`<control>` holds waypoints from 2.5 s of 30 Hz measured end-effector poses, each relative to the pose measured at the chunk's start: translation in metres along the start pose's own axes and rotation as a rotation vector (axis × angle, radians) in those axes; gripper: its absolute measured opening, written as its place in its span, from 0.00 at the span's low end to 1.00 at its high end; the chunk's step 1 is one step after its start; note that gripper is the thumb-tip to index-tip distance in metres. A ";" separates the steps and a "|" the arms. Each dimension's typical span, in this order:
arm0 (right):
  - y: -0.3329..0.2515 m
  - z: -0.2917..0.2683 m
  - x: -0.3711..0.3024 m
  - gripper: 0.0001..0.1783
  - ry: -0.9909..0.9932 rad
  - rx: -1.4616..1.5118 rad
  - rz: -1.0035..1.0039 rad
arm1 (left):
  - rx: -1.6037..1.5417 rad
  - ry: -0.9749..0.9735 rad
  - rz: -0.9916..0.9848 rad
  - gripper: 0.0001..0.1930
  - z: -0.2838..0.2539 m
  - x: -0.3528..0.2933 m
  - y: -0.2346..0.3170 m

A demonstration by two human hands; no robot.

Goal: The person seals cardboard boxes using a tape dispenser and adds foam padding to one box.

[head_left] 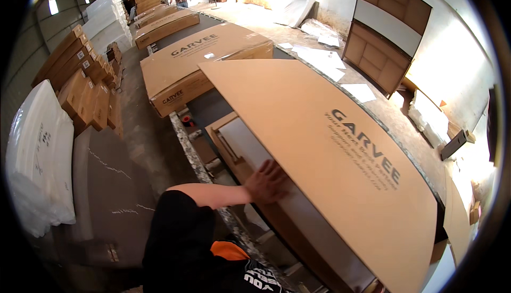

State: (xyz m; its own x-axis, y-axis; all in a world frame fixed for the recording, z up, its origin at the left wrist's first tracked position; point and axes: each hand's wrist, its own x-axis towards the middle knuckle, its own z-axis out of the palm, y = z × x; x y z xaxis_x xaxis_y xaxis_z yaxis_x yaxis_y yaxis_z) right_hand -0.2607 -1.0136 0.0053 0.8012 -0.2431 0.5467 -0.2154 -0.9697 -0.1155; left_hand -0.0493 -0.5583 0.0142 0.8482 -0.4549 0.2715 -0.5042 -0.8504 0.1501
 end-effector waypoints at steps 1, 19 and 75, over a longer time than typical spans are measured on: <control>-0.019 -0.004 -0.008 0.54 -0.019 -0.051 -0.086 | -0.010 0.022 -0.013 0.38 0.002 0.002 0.003; -0.079 0.012 -0.025 0.67 -0.333 -0.067 -0.155 | 0.060 -0.501 0.450 0.45 -0.193 0.107 0.152; -0.152 0.028 -0.020 0.10 0.579 0.055 0.137 | -0.205 -0.344 0.434 0.32 0.168 0.546 0.142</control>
State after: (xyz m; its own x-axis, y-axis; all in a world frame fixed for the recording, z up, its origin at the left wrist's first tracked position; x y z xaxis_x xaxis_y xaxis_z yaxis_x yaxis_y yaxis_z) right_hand -0.2280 -0.8625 -0.0115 0.3304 -0.3275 0.8852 -0.2536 -0.9342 -0.2510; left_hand 0.3689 -0.9720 0.0242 0.5440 -0.8385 0.0307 -0.8091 -0.5145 0.2841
